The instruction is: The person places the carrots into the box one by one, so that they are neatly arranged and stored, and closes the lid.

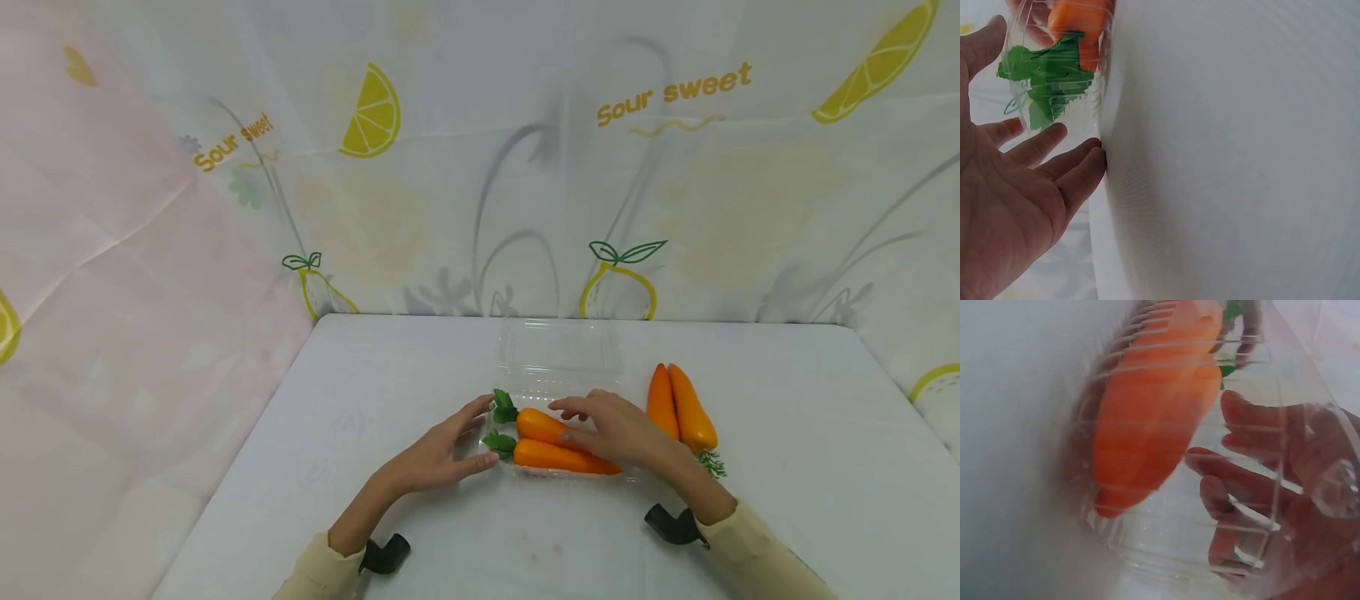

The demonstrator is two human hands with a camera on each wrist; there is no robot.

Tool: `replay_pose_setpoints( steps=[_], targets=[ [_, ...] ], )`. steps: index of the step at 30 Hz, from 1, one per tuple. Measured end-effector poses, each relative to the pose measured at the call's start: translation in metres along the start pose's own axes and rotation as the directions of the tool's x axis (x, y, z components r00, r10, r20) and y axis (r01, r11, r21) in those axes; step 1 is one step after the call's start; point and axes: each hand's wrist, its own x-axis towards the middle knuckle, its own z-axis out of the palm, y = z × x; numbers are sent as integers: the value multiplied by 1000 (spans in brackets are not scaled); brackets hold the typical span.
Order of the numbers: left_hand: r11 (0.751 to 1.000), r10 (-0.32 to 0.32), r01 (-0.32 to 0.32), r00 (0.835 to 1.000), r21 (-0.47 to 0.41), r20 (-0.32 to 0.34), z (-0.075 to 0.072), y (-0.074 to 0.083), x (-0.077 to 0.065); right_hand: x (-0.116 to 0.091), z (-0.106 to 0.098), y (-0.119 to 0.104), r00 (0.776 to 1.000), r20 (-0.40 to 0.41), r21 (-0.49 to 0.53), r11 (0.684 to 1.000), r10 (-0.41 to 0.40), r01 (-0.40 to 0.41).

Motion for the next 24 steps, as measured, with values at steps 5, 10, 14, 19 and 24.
replay_pose_setpoints(
  steps=[5, 10, 14, 19, 24],
  targets=[
    [1000, 3, -3, 1000, -3, 2, 0, -1, 0, -7, -9, 0, 997, -79, 51, 999, 5, -1],
    [1000, -4, 4, 1000, -9, 9, 0, 0, 0, -16, -17, 9, 987, -159, 59, 998, 13, -4],
    [1000, -5, 5, 1000, -18, 12, 0, 0, 0, -24, -23, 13, 974, -228, 80, 997, 5, 13],
    [1000, -3, 3, 1000, -18, 13, 0, -1, 1, -33, -31, 18, 962, -272, 105, 994, 30, -1],
    [1000, -5, 5, 1000, -16, 11, -1, 0, 1, -45, -37, 28, 937, -348, 47, 999, 15, 1]
  ],
)
